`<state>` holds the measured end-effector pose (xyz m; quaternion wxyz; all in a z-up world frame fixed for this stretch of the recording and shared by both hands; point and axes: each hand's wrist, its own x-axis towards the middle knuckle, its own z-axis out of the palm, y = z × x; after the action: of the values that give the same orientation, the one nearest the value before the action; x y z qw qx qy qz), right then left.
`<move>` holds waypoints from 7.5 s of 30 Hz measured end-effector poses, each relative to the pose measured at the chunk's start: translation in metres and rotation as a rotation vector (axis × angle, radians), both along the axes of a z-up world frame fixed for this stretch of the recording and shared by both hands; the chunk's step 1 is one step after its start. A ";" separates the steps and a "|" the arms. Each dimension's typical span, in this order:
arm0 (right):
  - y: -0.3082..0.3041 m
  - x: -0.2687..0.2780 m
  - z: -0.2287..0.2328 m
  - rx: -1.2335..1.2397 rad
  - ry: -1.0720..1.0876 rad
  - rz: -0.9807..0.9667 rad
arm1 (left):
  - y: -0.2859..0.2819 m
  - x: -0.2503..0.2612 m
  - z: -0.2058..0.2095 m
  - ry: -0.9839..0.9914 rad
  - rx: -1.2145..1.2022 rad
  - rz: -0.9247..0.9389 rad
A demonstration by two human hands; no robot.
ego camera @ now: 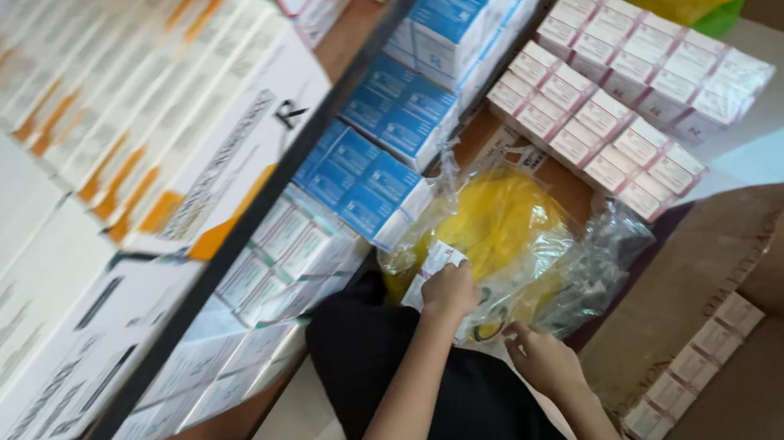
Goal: Taking medication boxes from a bag and stacking them neatly on a shelf in a pharmacy storage area.
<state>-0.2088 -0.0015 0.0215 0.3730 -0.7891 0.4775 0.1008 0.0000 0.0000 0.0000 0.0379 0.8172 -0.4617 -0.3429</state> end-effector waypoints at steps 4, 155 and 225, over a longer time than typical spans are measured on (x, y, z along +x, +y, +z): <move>-0.009 -0.002 -0.006 -0.027 -0.045 0.009 | -0.013 -0.003 -0.023 0.040 0.124 0.057; 0.221 0.324 0.454 0.529 -1.300 0.486 | 0.389 0.137 0.454 0.132 -1.690 0.867; 0.279 0.535 0.438 -0.023 -1.347 0.856 | 0.363 0.227 0.461 -1.110 -1.268 1.171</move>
<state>0.3264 0.2772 0.4599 0.5020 -0.7990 -0.1939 -0.2683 0.2271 0.3628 0.4607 0.4051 0.7874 -0.0393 0.4630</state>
